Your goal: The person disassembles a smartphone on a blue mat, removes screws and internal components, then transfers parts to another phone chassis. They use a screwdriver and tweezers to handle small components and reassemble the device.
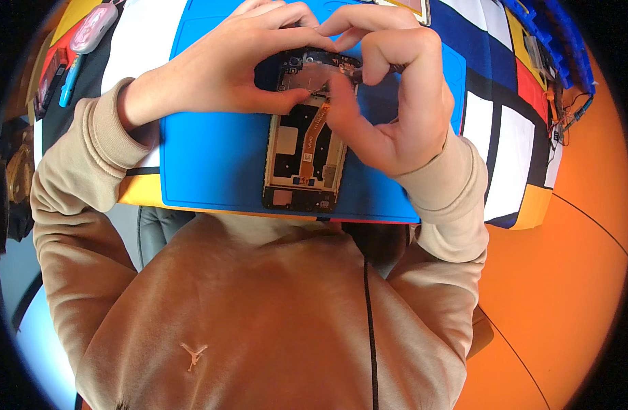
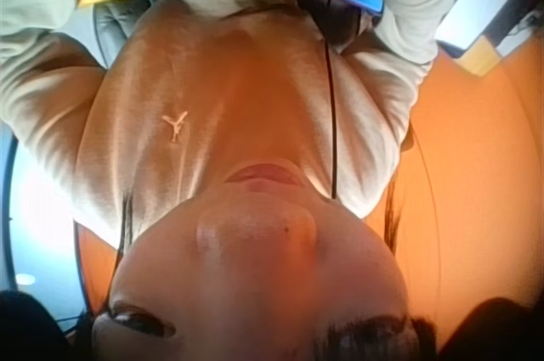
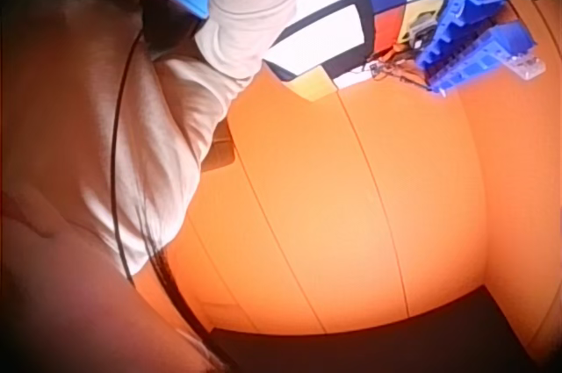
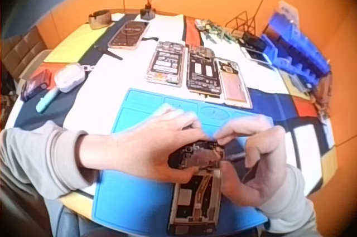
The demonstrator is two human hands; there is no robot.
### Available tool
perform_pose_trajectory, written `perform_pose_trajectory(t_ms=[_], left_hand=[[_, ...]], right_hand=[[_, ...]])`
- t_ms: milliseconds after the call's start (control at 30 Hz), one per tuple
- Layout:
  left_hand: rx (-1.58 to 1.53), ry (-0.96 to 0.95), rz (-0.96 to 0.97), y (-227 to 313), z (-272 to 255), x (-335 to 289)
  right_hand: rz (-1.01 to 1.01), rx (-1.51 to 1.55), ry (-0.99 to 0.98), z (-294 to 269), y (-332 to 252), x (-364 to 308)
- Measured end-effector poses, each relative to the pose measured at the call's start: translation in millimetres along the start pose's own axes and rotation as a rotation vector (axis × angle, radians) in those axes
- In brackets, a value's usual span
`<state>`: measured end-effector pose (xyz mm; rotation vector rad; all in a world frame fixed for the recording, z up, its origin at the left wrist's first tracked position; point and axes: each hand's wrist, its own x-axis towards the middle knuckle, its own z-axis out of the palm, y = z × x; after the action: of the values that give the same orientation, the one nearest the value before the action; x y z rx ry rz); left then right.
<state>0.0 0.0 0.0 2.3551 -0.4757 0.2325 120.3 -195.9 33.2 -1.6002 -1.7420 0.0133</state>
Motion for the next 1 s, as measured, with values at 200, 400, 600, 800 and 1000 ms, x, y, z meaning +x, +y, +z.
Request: perform_pose_trajectory(t_ms=[200, 400, 600, 800, 1000], left_hand=[[0.039, -0.012, -0.008, -8.1, 5.7, 3.1], [-0.001, -0.010, 0.019, -1.8, -2.0, -0.3], [0.003, 0.003, 0.004, 1.5, -0.8, 0.7], [0.015, 0.004, 0.013, -4.1, 3.1, 0.2], [0.017, 0.022, 0.019, -2.7, 2.5, -0.3]], right_hand=[[-0.038, -0.028, 0.015, 0.2, 2.3, 2.0], [0.049, 0.031, 0.006, -1.8, 1.1, -4.0], [0.012, 0.069, 0.025, 1.7, 5.4, -4.5], [0.016, 0.074, 0.017, 1.2, 4.7, -4.9], [0.017, 0.068, 0.026, 1.9, 5.3, -4.9]])
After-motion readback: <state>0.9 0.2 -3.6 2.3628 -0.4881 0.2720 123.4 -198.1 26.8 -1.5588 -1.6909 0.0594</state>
